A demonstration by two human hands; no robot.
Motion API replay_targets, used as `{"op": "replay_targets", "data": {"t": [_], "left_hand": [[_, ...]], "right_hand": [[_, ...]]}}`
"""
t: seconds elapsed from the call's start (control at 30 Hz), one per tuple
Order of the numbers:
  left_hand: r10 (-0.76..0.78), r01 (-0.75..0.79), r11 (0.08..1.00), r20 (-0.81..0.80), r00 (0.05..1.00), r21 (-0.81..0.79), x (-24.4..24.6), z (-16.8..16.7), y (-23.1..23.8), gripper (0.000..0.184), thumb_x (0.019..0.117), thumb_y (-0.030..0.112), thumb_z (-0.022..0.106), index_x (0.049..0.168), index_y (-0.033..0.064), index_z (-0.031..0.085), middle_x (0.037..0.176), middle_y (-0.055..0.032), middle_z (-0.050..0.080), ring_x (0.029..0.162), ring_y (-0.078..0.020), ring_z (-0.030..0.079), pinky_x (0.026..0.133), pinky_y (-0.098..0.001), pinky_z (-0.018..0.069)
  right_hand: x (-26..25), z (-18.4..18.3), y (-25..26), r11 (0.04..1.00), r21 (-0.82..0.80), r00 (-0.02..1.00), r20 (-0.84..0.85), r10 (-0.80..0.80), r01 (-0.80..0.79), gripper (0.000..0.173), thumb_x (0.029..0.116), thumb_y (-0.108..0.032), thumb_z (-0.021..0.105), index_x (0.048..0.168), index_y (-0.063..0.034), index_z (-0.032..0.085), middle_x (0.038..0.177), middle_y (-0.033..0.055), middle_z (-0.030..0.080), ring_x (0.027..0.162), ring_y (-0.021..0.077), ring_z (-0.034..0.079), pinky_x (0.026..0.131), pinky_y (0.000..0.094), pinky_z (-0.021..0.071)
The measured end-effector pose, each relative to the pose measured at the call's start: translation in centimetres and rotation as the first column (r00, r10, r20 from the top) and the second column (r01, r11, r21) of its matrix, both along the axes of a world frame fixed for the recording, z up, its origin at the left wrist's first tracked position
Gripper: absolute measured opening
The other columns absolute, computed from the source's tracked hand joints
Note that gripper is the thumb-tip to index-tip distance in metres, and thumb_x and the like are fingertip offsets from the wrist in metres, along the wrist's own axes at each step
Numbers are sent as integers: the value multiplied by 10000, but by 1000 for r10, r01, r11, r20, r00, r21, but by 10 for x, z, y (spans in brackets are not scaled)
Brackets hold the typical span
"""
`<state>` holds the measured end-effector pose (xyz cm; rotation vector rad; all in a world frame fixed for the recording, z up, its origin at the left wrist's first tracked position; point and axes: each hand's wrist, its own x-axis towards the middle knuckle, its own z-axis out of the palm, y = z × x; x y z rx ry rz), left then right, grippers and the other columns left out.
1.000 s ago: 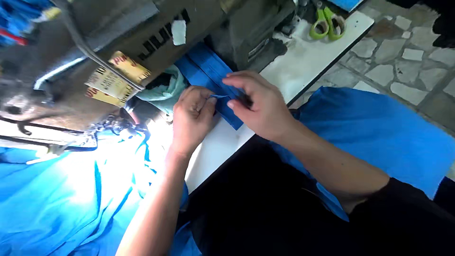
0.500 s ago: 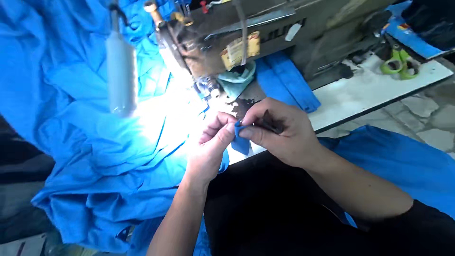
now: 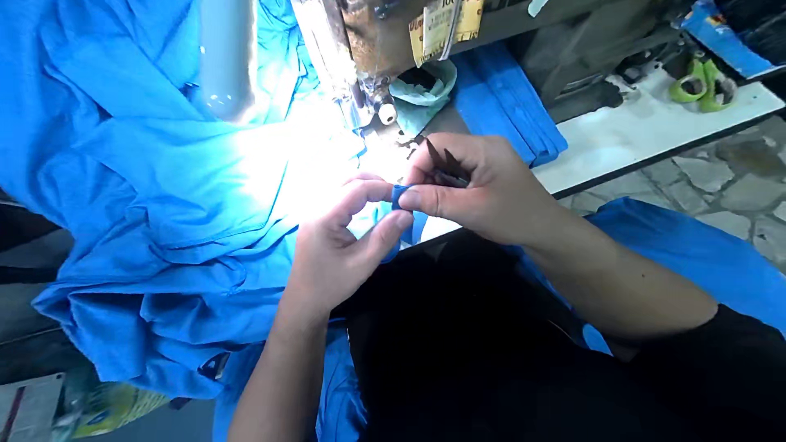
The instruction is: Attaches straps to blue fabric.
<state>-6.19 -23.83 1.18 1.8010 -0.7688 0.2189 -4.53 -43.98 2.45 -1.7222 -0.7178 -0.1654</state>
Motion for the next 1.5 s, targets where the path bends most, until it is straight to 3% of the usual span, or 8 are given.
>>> {"op": "replay_targets", "data": {"t": [0.1, 0.2, 0.3, 0.47, 0.67, 0.93, 1.2, 1.5], "left_hand": [[82, -80, 996, 62, 995, -28, -2, -4, -1, 56, 967, 44, 632, 956, 23, 683, 981, 47, 666, 933, 21, 630, 838, -151, 533], [147, -155, 961, -51, 988, -228, -2, -8, -2, 108, 1007, 115, 616, 995, 182, 700, 928, 145, 700, 847, 22, 665, 790, -176, 566], [151, -181, 915, -112, 982, -359, -1, -12, -5, 144, 1006, 115, 614, 1022, 219, 711, 937, 129, 726, 838, -16, 694, 795, -215, 593], [215, -263, 845, -154, 964, -466, 1, -12, -11, 157, 1011, 94, 590, 1005, 217, 686, 945, 81, 745, 857, -63, 727, 802, -261, 620], [223, -346, 763, -280, 934, -546, 1, -11, -15, 223, 1030, 33, 488, 963, 171, 650, 893, 14, 757, 827, -115, 752, 801, -292, 632], [214, -365, 727, -313, 925, -581, -1, -15, -17, 211, 1026, 28, 512, 959, 161, 662, 884, 13, 749, 829, -119, 748, 812, -302, 631], [194, -346, 746, -312, 930, -568, -1, -18, -15, 231, 1022, 14, 490, 957, 167, 650, 899, 18, 751, 827, -107, 748, 778, -279, 630], [39, -172, 819, -244, 969, -548, -5, -17, -4, 102, 979, 119, 631, 994, 196, 696, 931, 18, 748, 854, -112, 734, 813, -303, 622]], "right_hand": [[1, -11, 5, 996, 88, 999, 35, -7, 4, 40, 945, -47, 646, 923, -20, 626, 788, -65, 580, 670, -90, 490, 607, 70, 412], [1, -43, 11, 994, 96, 985, 160, -69, 54, 180, 928, -153, 684, 924, 22, 639, 955, 65, 639, 735, -20, 517, 623, 114, 419], [-3, -68, 24, 995, 54, 968, 232, -96, 86, 202, 887, -153, 739, 906, 41, 686, 1040, 165, 667, 785, 87, 610, 633, 181, 508], [-4, -73, 33, 990, 47, 965, 218, -143, 136, 125, 910, -76, 692, 868, 41, 697, 791, 86, 607, 659, 56, 546, 571, 149, 447], [-11, -72, 34, 985, 86, 973, 170, -160, 147, 112, 901, -50, 679, 838, 41, 700, 809, 85, 610, 633, 29, 505, 545, 128, 415], [-14, -70, 35, 977, 127, 983, 50, -176, 168, 129, 895, -42, 678, 781, 12, 656, 745, 49, 568, 616, 18, 474, 535, 124, 380], [-13, -74, 36, 973, 154, 985, -23, -168, 170, 124, 903, -60, 678, 812, 21, 654, 773, 33, 578, 659, -26, 477, 583, 96, 371], [-19, -71, 32, 973, 158, 984, -91, -155, 168, 145, 882, -32, 674, 757, -15, 602, 717, 18, 555, 603, -10, 476, 526, 113, 379]]}}
